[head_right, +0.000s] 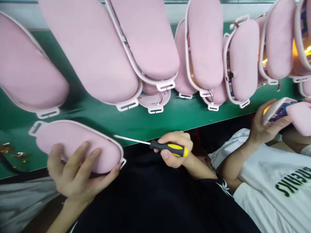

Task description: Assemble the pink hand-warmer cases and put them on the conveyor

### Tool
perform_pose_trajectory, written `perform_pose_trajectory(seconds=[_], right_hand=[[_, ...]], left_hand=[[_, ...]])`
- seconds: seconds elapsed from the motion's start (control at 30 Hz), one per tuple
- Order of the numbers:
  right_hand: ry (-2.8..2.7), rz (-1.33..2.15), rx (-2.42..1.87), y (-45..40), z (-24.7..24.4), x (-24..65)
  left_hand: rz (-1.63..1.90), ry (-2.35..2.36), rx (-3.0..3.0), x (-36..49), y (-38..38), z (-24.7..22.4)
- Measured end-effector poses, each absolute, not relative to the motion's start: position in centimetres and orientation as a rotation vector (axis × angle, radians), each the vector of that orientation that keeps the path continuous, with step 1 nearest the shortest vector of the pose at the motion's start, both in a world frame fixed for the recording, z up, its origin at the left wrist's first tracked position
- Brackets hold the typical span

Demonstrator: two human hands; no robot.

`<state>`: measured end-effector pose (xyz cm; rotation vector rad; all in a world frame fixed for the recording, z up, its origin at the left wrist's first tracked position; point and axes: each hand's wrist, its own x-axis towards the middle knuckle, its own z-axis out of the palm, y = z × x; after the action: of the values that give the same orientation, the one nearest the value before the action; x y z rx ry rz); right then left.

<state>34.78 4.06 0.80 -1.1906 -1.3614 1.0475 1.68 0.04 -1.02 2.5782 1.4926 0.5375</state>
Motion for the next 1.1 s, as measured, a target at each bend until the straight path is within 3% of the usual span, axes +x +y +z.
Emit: perform_pose_trajectory(seconds=[0.07,0.23,0.63,0.8,1.1], right_hand=[[-1.374,0.93,-0.982,5.8,-0.7,32.9],[-1.384,0.881,-0.912,6.8,-2.1,31.3],[-1.377,1.051,-0.953,7.0,-0.7,31.6],[-1.472,0.925,-1.023,8.4,1.9,30.8],[-2.033,1.525,-0.925,13.1,3.8,29.7]], left_hand=[[0.607,1.444,2.643,1.4,0.1,-1.3],[0.776,1.388,2.717,1.6,0.4,-1.7],[0.842,1.224,2.804,0.8,1.7,-1.3],[0.857,1.134,2.892,-1.0,0.8,-2.2],[0.999,1.041,2.897,-2.9,0.3,-3.0]])
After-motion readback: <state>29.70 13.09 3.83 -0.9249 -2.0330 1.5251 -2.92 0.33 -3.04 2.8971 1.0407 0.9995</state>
